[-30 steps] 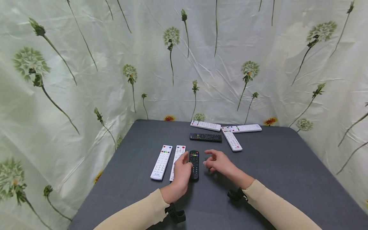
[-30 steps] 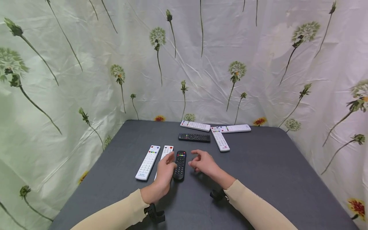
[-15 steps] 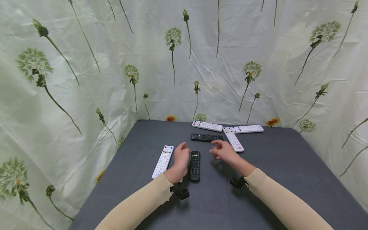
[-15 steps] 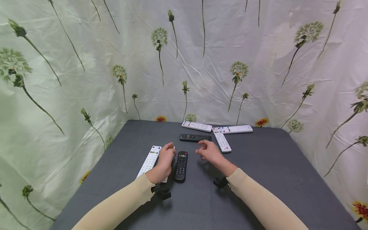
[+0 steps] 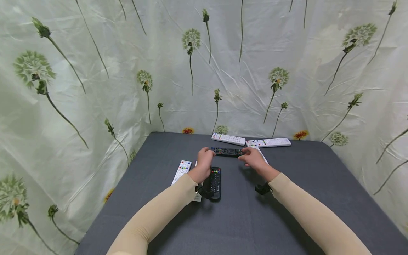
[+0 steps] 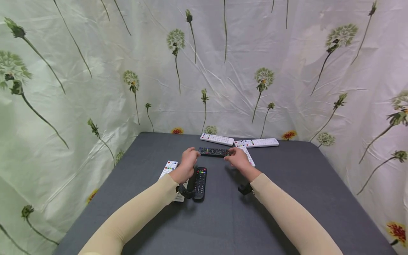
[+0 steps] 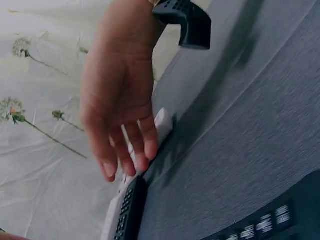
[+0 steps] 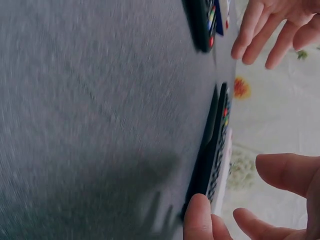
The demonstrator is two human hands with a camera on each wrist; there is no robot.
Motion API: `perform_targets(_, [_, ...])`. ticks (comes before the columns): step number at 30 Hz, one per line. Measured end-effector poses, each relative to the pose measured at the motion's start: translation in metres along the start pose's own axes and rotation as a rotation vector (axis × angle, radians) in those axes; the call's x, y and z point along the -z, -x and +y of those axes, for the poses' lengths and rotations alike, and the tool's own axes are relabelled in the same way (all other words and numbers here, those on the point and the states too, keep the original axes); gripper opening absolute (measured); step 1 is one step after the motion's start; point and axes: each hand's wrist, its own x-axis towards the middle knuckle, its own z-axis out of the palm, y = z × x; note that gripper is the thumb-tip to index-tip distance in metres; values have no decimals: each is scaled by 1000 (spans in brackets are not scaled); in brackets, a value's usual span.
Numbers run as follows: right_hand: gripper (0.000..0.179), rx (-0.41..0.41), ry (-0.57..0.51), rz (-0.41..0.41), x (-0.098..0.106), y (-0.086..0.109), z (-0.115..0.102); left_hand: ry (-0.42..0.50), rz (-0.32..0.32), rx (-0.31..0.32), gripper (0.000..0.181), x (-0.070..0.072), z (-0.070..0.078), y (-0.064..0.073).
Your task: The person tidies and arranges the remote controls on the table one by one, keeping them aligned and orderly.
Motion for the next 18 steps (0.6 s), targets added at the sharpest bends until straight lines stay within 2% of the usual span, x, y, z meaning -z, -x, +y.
perform_targets(4, [60, -48, 22, 21, 4, -4, 2, 1, -4, -12, 64, -5, 0, -16])
perform_targets(10, [66, -69, 38, 58, 6, -12, 6, -37, 34, -25, 61, -6, -7, -42])
perform_targets(12, [68, -64, 66, 66, 5, -16, 7, -51, 48, -32, 49, -6, -9, -48])
perform_targets(16, [70, -50, 122, 79, 2, -23, 8, -54, 55, -16, 13, -8, -8, -57])
perform_targets(18, [70, -43, 148, 90, 1, -26, 8, -61, 60, 6, 12, -9, -7, -60])
